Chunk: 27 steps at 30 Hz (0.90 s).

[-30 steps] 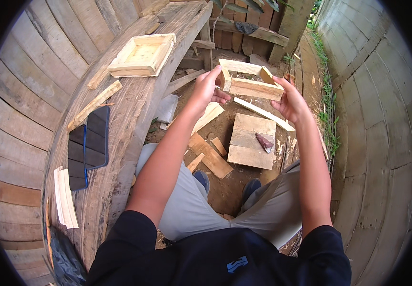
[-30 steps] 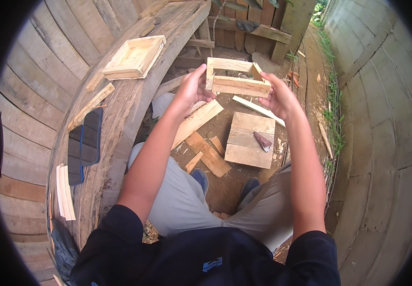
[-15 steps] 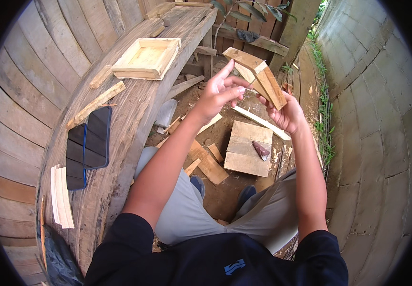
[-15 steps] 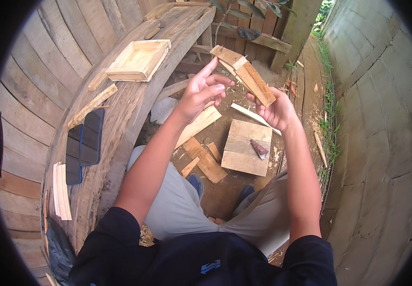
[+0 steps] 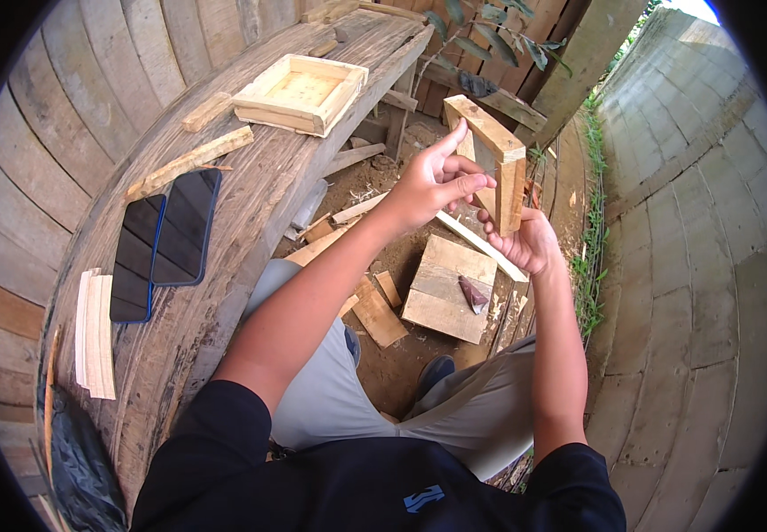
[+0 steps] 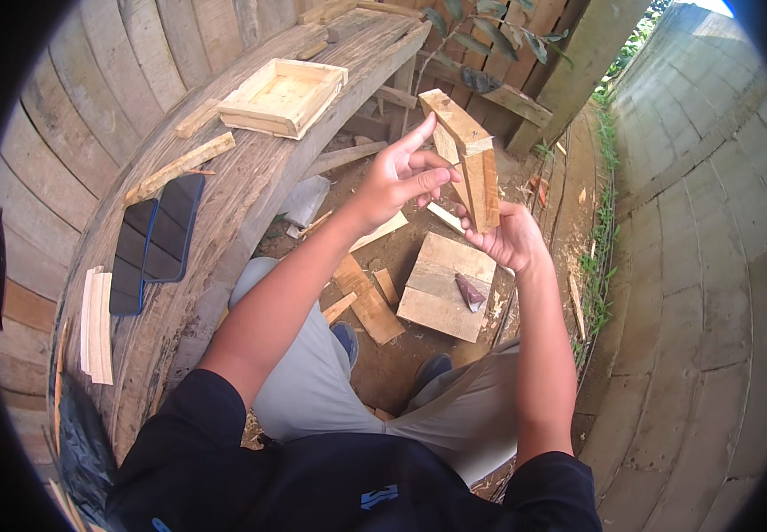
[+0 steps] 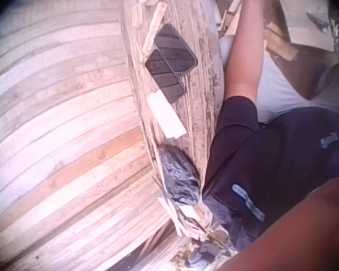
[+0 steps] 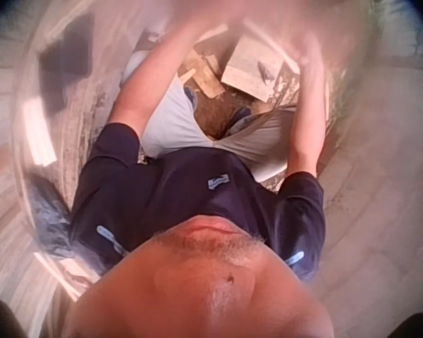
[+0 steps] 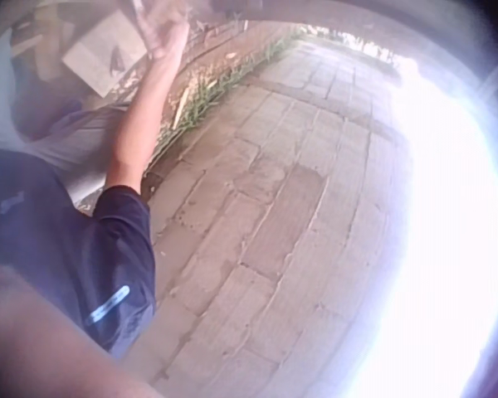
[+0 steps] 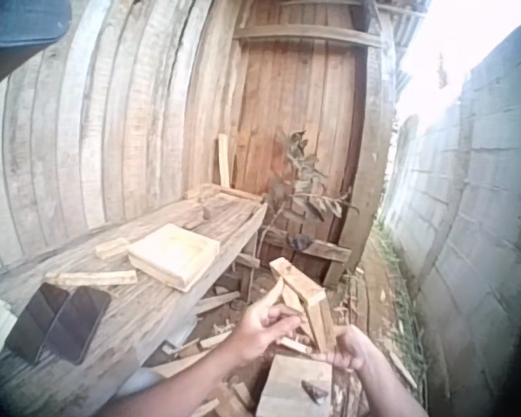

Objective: The person assembles a small wooden frame by hand, fitting together four pieces of wood. They then use a knife to trim and smooth the edges of the frame and other wooden pieces.

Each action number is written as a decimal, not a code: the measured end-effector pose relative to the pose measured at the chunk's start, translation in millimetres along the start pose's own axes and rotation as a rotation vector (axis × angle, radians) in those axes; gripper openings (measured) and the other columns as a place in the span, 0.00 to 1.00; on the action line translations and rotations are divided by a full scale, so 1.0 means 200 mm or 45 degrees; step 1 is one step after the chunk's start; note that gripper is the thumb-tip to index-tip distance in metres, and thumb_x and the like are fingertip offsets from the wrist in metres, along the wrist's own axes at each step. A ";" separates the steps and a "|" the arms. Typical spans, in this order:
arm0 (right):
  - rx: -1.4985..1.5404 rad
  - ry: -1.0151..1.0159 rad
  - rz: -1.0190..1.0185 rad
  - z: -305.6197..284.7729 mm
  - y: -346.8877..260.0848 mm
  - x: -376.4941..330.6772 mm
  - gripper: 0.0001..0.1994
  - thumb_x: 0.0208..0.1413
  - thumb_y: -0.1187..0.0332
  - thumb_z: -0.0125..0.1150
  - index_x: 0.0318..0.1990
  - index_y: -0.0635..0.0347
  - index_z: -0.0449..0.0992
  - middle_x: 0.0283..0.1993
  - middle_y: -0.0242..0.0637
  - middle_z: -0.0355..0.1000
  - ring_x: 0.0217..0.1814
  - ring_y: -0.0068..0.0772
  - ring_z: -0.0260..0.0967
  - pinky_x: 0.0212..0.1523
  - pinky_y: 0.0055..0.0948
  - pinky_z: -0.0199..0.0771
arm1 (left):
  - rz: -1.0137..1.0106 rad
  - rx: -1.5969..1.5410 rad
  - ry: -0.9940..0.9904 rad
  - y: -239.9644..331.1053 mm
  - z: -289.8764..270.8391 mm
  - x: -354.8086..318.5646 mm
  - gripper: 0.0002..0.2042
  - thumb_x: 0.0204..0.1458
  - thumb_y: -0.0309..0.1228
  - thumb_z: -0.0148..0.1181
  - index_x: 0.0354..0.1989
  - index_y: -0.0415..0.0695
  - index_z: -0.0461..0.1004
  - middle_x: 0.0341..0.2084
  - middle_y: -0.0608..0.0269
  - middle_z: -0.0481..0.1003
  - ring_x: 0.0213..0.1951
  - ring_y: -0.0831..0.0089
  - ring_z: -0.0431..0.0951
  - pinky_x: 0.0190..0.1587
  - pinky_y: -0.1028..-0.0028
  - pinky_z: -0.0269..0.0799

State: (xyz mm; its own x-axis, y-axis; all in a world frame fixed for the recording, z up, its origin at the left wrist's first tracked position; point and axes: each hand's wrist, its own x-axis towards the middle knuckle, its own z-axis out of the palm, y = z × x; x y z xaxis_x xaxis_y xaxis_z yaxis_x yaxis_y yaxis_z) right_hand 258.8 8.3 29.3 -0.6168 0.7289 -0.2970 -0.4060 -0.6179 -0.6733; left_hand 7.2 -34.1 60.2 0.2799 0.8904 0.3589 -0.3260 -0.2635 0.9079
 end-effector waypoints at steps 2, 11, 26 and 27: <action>-0.101 0.046 -0.005 -0.01 0.00 0.01 0.20 0.71 0.68 0.40 0.63 0.74 0.63 0.51 0.53 0.75 0.44 0.43 0.78 0.43 0.35 0.88 | -0.003 0.005 0.037 0.00 -0.01 0.00 0.46 0.61 0.31 0.65 0.78 0.37 0.36 0.40 0.59 0.81 0.33 0.80 0.75 0.33 0.79 0.70; -0.310 0.059 -0.048 -0.01 -0.01 0.01 0.22 0.73 0.62 0.42 0.67 0.65 0.63 0.56 0.51 0.76 0.47 0.36 0.81 0.42 0.29 0.87 | -0.044 0.064 0.224 -0.04 0.00 0.01 0.30 0.61 0.34 0.65 0.70 0.40 0.62 0.36 0.64 0.79 0.31 0.82 0.74 0.29 0.80 0.69; -0.397 0.367 -0.095 0.06 0.00 0.00 0.20 0.73 0.61 0.43 0.65 0.63 0.66 0.54 0.43 0.78 0.47 0.30 0.78 0.42 0.29 0.83 | -0.056 0.384 0.256 -0.10 -0.04 0.01 0.09 0.67 0.36 0.58 0.43 0.43 0.72 0.32 0.68 0.75 0.27 0.82 0.75 0.26 0.79 0.70; -0.387 0.335 -0.083 0.05 -0.01 0.00 0.20 0.73 0.61 0.43 0.65 0.63 0.67 0.54 0.43 0.79 0.47 0.30 0.78 0.43 0.29 0.83 | -0.033 0.399 0.212 -0.09 -0.02 0.01 0.09 0.68 0.36 0.56 0.43 0.43 0.72 0.32 0.68 0.75 0.27 0.82 0.75 0.26 0.79 0.70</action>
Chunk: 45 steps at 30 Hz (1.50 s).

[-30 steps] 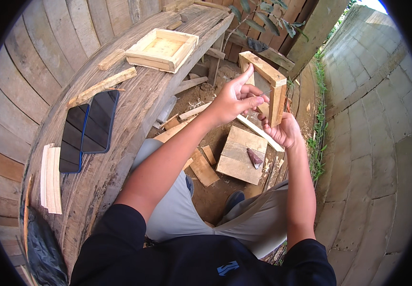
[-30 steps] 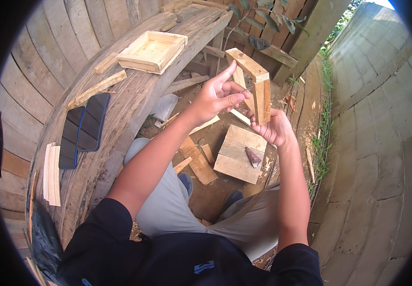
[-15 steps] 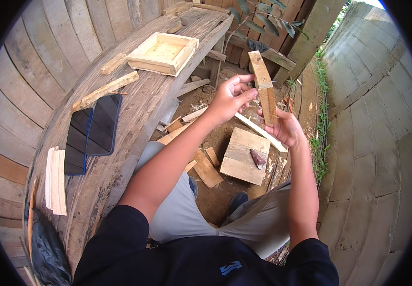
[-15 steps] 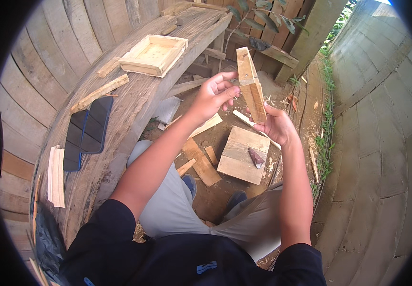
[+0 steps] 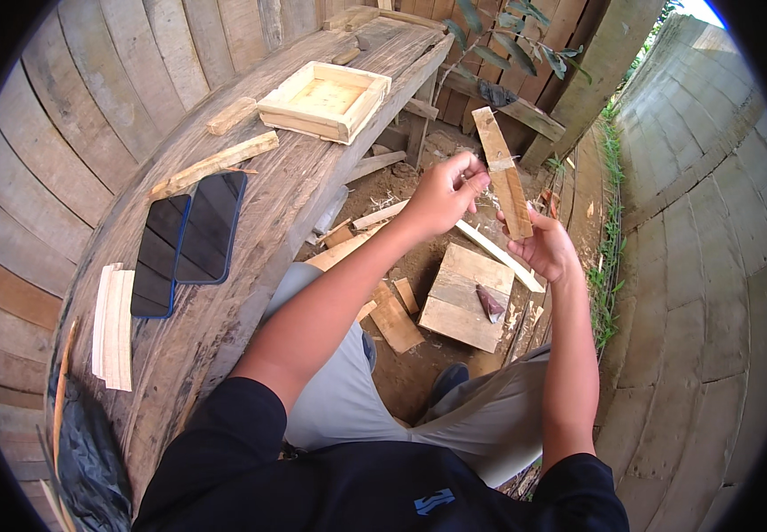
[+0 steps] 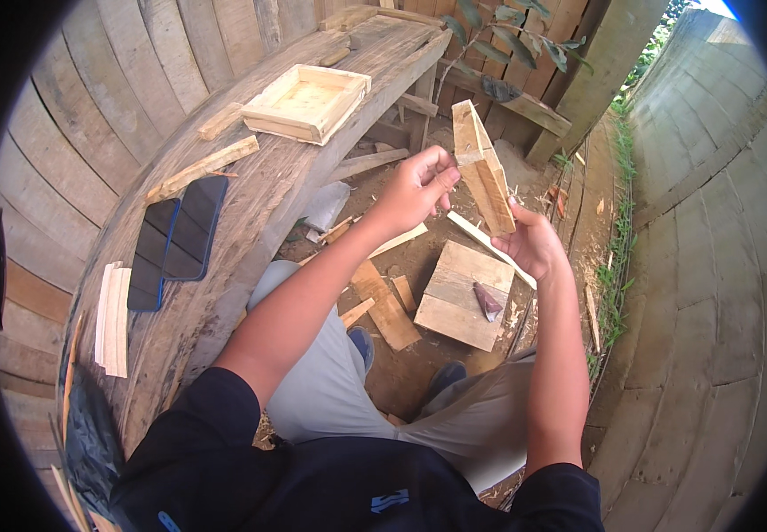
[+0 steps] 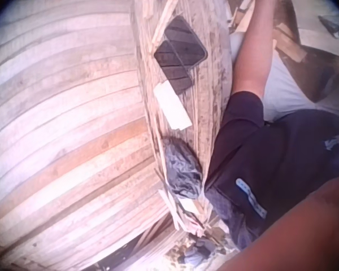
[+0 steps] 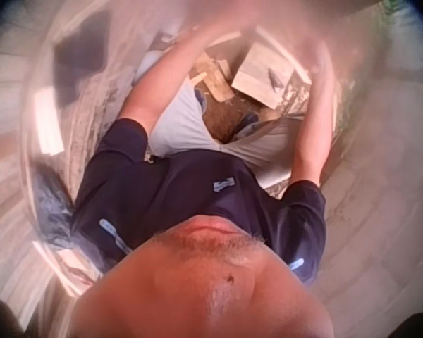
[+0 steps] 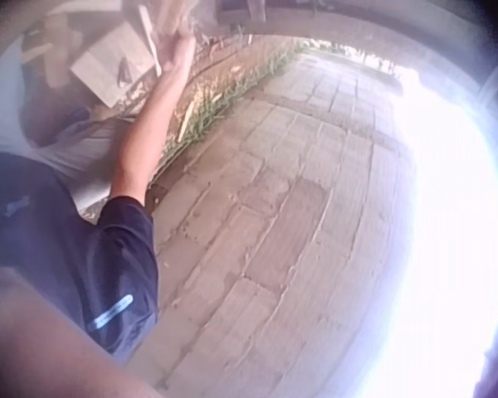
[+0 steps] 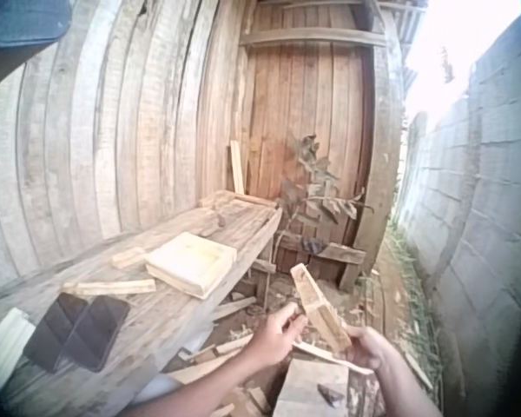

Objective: The person assembles a small wooden frame by hand, fitting together four pieces of wood. They then use a knife to trim and smooth the edges of the frame and other wooden pieces.

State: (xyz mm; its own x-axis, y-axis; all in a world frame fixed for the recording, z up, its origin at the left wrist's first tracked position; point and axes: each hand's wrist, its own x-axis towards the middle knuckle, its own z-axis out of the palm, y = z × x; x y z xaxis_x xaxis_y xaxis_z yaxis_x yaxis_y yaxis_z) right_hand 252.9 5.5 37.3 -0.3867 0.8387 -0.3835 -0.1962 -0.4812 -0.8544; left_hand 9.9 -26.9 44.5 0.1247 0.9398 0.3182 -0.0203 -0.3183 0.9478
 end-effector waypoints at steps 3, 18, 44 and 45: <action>0.008 -0.086 0.013 -0.03 0.00 0.00 0.20 0.73 0.60 0.45 0.63 0.62 0.69 0.53 0.41 0.79 0.47 0.29 0.77 0.43 0.29 0.81 | 0.077 0.025 -0.064 0.01 0.01 -0.01 0.10 0.70 0.37 0.52 0.44 0.42 0.71 0.32 0.68 0.73 0.27 0.82 0.74 0.26 0.79 0.70; -0.144 -0.250 0.156 0.00 0.07 0.09 0.28 0.75 0.50 0.32 0.62 0.62 0.71 0.52 0.39 0.80 0.48 0.28 0.77 0.49 0.30 0.77 | -0.111 -0.479 0.320 -0.06 -0.01 0.03 0.12 0.71 0.40 0.48 0.43 0.43 0.66 0.28 0.67 0.69 0.25 0.76 0.78 0.20 0.77 0.73; -1.304 0.319 -0.634 0.12 0.18 0.07 0.28 0.54 0.56 0.73 0.58 0.63 0.77 0.39 0.49 0.82 0.41 0.41 0.81 0.44 0.38 0.77 | -0.517 -0.059 0.073 -0.17 0.07 -0.01 0.11 0.62 0.37 0.57 0.40 0.42 0.78 0.31 0.65 0.79 0.28 0.80 0.76 0.28 0.78 0.69; -1.305 0.346 -0.659 0.12 0.19 0.07 0.28 0.54 0.56 0.73 0.58 0.63 0.77 0.40 0.50 0.82 0.42 0.43 0.81 0.45 0.39 0.77 | -0.513 -0.069 0.048 -0.17 0.07 -0.01 0.12 0.63 0.37 0.56 0.42 0.41 0.78 0.33 0.65 0.80 0.28 0.80 0.76 0.28 0.79 0.69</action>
State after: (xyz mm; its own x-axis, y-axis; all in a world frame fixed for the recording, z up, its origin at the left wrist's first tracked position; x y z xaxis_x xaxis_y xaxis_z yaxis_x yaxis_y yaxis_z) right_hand 219.1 -6.5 8.1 -0.2450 0.9601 0.1350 0.5900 0.2581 -0.7650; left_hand 24.3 -20.5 11.9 0.0966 0.9921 -0.0795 -0.0296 0.0827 0.9961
